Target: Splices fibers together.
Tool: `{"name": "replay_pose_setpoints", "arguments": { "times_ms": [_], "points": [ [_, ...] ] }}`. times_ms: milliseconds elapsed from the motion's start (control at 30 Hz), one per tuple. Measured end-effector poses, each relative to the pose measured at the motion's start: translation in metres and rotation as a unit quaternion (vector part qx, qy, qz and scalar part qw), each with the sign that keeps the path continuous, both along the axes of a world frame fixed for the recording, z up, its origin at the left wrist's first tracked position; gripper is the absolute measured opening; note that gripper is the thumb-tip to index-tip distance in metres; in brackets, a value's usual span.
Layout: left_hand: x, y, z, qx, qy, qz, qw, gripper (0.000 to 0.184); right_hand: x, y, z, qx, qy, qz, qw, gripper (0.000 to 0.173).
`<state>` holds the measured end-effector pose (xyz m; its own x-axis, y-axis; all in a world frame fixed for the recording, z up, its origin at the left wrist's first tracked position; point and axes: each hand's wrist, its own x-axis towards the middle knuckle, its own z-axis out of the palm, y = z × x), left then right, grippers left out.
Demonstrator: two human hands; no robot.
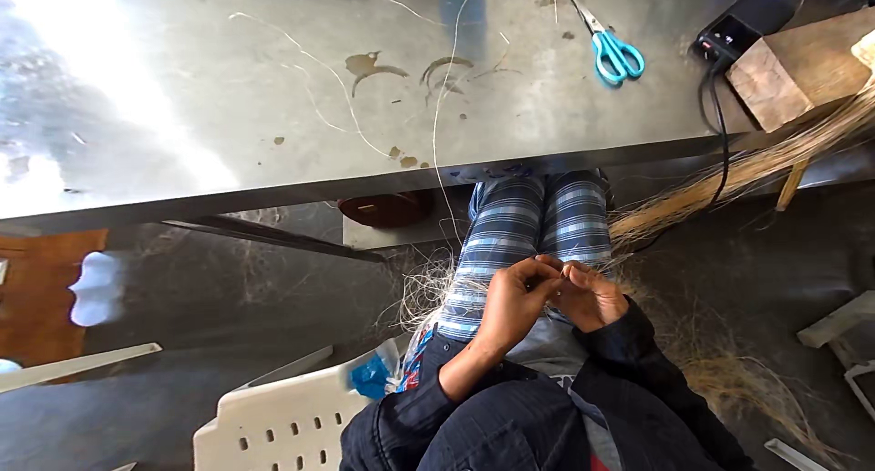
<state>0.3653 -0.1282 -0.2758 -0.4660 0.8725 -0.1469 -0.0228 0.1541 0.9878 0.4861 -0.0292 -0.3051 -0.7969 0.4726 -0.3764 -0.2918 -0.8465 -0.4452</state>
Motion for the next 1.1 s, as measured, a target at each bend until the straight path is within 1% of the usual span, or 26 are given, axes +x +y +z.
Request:
{"name": "replay_pose_setpoints", "arguments": {
  "times_ms": [100,167,200,233,333,400,467,567,733,900,1100],
  "points": [
    [0.0,0.001,0.001,-0.014,-0.061,0.01,0.998,0.004,0.0,0.002,-0.003,0.047,-0.004,-0.007,0.999,0.005],
    [-0.001,0.002,0.001,-0.017,-0.09,0.026,0.995,0.004,0.002,0.003,0.002,0.125,-0.053,-0.018,0.991,0.012],
    [-0.002,0.002,0.001,-0.019,-0.101,0.037,0.994,0.005,0.003,0.004,0.006,0.18,-0.086,-0.024,0.98,0.015],
    [-0.003,0.002,0.002,-0.02,-0.112,0.049,0.992,0.006,0.005,0.006,0.009,0.244,-0.118,-0.033,0.962,0.017],
    [-0.005,0.002,0.002,-0.02,-0.148,0.081,0.985,0.008,0.012,0.009,0.013,0.432,-0.175,-0.059,0.883,0.015],
    [-0.004,0.003,0.004,-0.021,-0.168,0.09,0.981,0.009,0.015,0.01,0.014,0.522,-0.183,-0.062,0.831,0.012],
    [-0.003,0.003,0.005,-0.019,-0.18,0.095,0.979,0.01,0.015,0.008,0.016,0.573,-0.197,-0.053,0.794,0.012],
    [-0.002,0.004,0.005,-0.011,-0.185,0.091,0.979,0.01,0.012,0.004,0.018,0.588,-0.212,-0.043,0.78,0.012],
    [0.0,0.004,0.001,0.003,-0.179,0.073,0.981,0.009,0.01,0.001,0.015,0.592,-0.218,-0.056,0.774,0.007],
    [-0.002,0.002,-0.001,-0.005,-0.141,0.044,0.989,0.008,0.011,0.003,0.015,0.58,-0.224,-0.062,0.781,0.007],
    [-0.001,0.002,-0.001,0.001,-0.144,0.041,0.989,0.009,0.01,0.002,0.016,0.554,-0.229,-0.067,0.798,0.007]
  ]
}}
